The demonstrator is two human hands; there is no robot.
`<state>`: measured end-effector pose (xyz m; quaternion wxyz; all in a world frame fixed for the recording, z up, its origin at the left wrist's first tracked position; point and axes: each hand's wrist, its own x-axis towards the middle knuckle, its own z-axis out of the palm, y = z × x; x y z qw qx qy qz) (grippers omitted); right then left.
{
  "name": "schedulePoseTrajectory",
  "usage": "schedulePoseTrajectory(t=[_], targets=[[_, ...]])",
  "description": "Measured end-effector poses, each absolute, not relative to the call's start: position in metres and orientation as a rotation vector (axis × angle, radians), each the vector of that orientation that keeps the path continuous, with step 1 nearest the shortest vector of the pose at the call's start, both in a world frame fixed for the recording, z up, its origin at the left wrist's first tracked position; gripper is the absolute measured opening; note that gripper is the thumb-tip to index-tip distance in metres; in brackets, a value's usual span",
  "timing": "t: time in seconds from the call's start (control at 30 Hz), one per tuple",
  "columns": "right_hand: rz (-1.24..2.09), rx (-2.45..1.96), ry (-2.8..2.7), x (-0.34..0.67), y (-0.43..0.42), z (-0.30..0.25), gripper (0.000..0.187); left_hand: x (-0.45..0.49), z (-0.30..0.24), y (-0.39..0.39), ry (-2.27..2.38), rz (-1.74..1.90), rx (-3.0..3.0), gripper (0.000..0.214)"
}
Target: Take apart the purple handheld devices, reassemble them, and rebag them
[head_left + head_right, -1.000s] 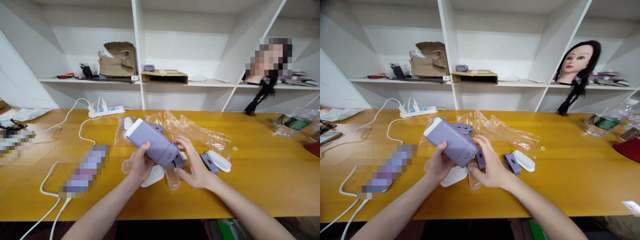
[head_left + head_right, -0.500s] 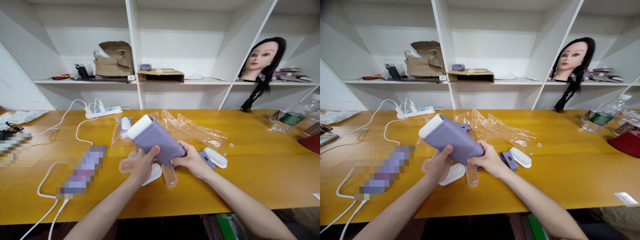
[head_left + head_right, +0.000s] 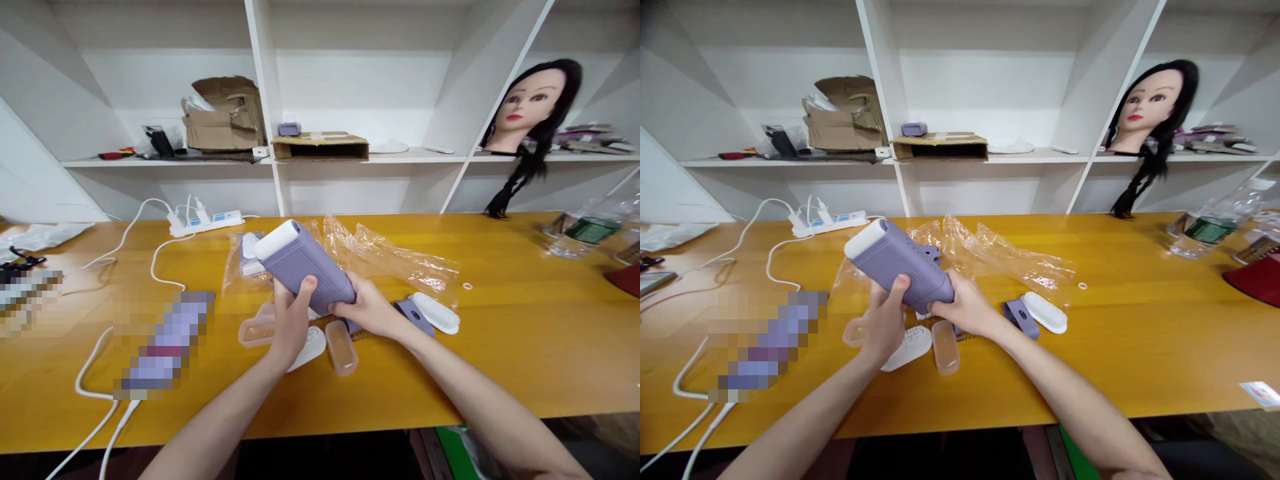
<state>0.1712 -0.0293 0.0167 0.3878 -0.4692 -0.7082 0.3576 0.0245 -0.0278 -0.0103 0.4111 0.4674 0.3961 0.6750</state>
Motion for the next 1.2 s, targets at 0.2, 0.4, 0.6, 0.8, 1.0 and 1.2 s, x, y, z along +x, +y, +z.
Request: schedulePoseTrajectory(t=[0.2,0.4,0.6,0.8,1.0,1.2], targets=[[0.919,-1.312,-1.715,0.168,-0.034,0.008,0.028,0.026,0.000,-0.035,1.055,1.693,1.225,0.031],[1.041,-1.208,-1.633,0.160,-0.031,0.004,0.024,0.026,0.007,-0.031,1.076,1.640,1.191,0.030],[0.878,-1.246,-1.553,0.150,-0.029,0.003,0.021,0.032,0.012,-0.032,1.041,1.673,1.157,0.042],[0.500,-1.378,-1.579,0.147,-0.035,0.007,0.019,0.041,0.020,-0.033,0.906,1.679,1.003,0.062],[0.133,-1.406,-1.769,0.140,-0.031,0.006,0.019,0.039,0.011,-0.027,0.917,1.786,0.864,0.055],[0.272,-1.453,-1.803,0.139,-0.028,0.007,0.022,0.039,0.005,-0.028,0.855,1.859,0.885,0.054]])
